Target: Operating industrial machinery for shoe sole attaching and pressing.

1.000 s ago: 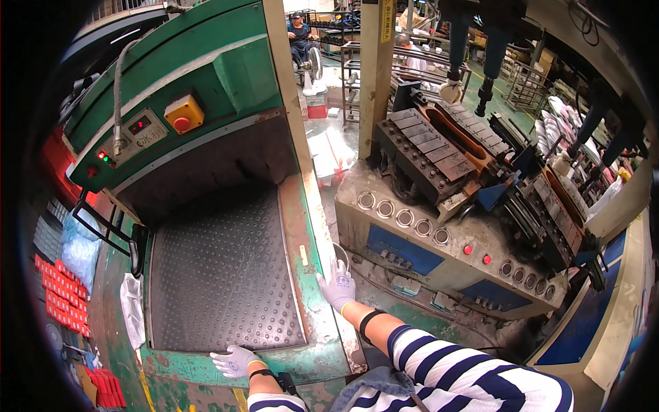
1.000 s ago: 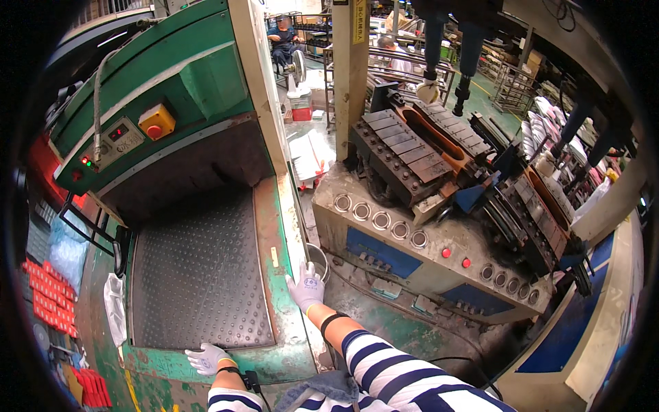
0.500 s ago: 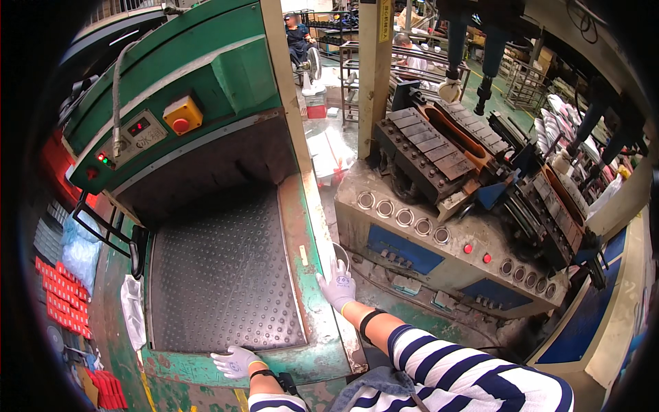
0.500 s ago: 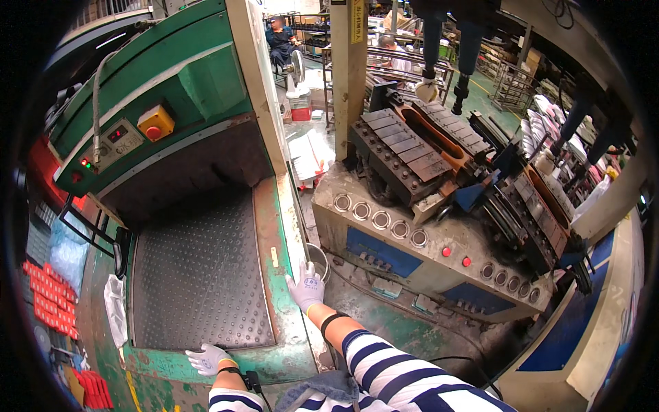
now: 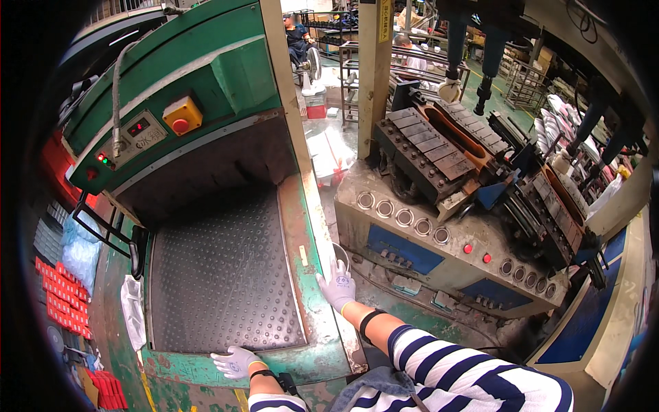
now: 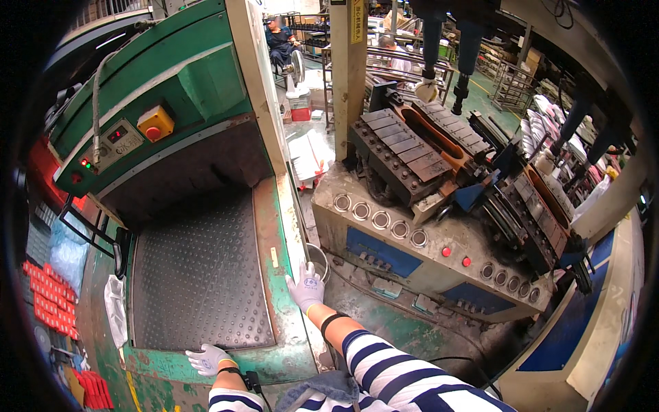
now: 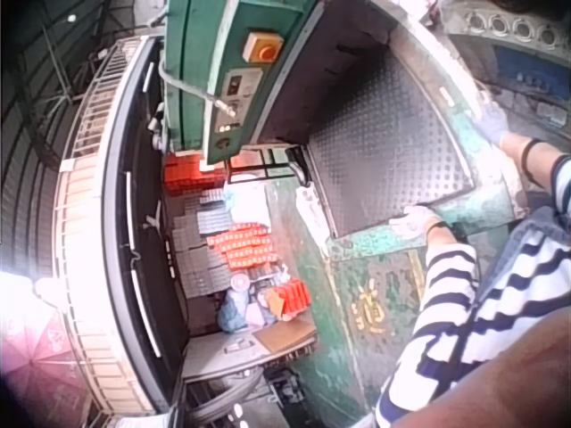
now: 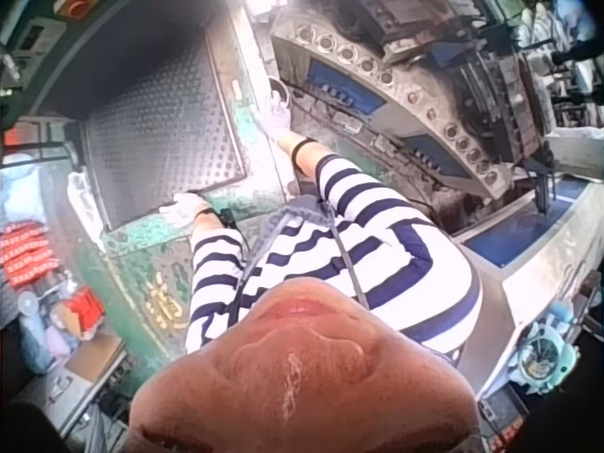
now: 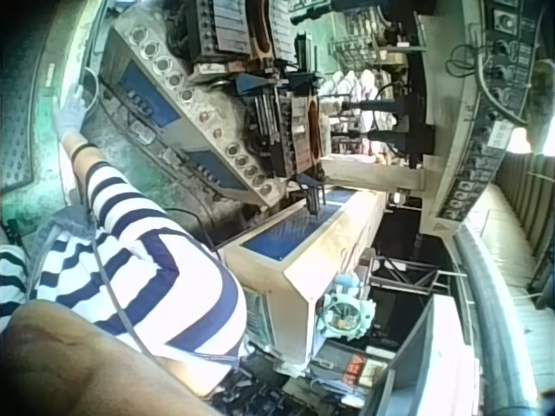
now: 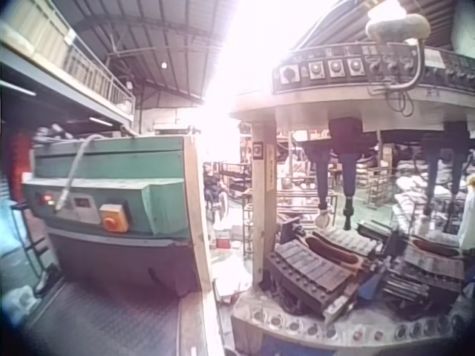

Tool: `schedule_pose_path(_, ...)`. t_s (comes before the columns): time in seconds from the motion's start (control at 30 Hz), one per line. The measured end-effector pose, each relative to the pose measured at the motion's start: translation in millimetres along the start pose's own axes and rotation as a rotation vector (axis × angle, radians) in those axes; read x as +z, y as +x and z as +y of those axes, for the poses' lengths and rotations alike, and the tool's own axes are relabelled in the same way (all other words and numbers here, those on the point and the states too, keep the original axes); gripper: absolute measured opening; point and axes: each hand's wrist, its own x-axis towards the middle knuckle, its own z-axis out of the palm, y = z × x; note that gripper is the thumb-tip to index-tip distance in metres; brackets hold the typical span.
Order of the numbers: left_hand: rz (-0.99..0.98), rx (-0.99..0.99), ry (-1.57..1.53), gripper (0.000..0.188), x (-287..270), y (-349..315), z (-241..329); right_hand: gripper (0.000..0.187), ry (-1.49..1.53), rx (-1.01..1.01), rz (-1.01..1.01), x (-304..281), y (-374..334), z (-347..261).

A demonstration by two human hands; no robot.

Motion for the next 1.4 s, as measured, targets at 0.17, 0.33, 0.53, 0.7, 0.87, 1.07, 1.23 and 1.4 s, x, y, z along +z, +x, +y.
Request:
schedule_pose_path(0.17, 0.000, 0.005, -0.007, 0.058, -0.3, 0.3, 0.1, 0.077, -0.046, 0.015, 0.037, 2.1, -0.3, -0.9)
schedule_pose_path(0.33, 0.003, 0.004, 0.007, 0.059, 2.0, 0.4, 0.3, 0.082, -0.003, 0.006, -0.008, -0.3, -0.1, -0.3)
schedule_pose_path(0.53, 0.026, 0.014, 0.007, 0.058, 5.8, 1.9, -1.9, 0.082, -0.002, 0.002, -0.011, -1.3, 0.2, -0.7)
schedule_pose_path(0.7, 0.011, 0.009, 0.012, 0.059, -0.1, -0.3, 0.0, 0.082, 0.000, 0.000, -0.003, -2.4, -0.8, -1.6)
schedule_pose_path(0.87, -0.018, 0.006, 0.002, 0.059, -9.9, -3.4, 2.0, 0.081, -0.013, 0.016, -0.012, -2.2, -0.8, -1.4)
schedule_pose_path(1.07, -0.007, 0.010, -0.012, 0.059, -7.8, -3.0, 1.5, 0.078, -0.057, -0.010, 0.068, 8.1, 0.7, 2.8)
schedule_pose_path(1.23, 0.001, 0.008, -0.018, 0.059, -3.3, -0.8, 0.6, 0.078, -0.039, -0.036, 0.101, 13.4, 1.7, 5.7)
schedule_pose_path(1.4, 0.008, 0.011, -0.007, 0.060, -5.2, -2.2, 0.9, 0.077, -0.031, -0.037, 0.104, 12.0, 1.5, 5.1)
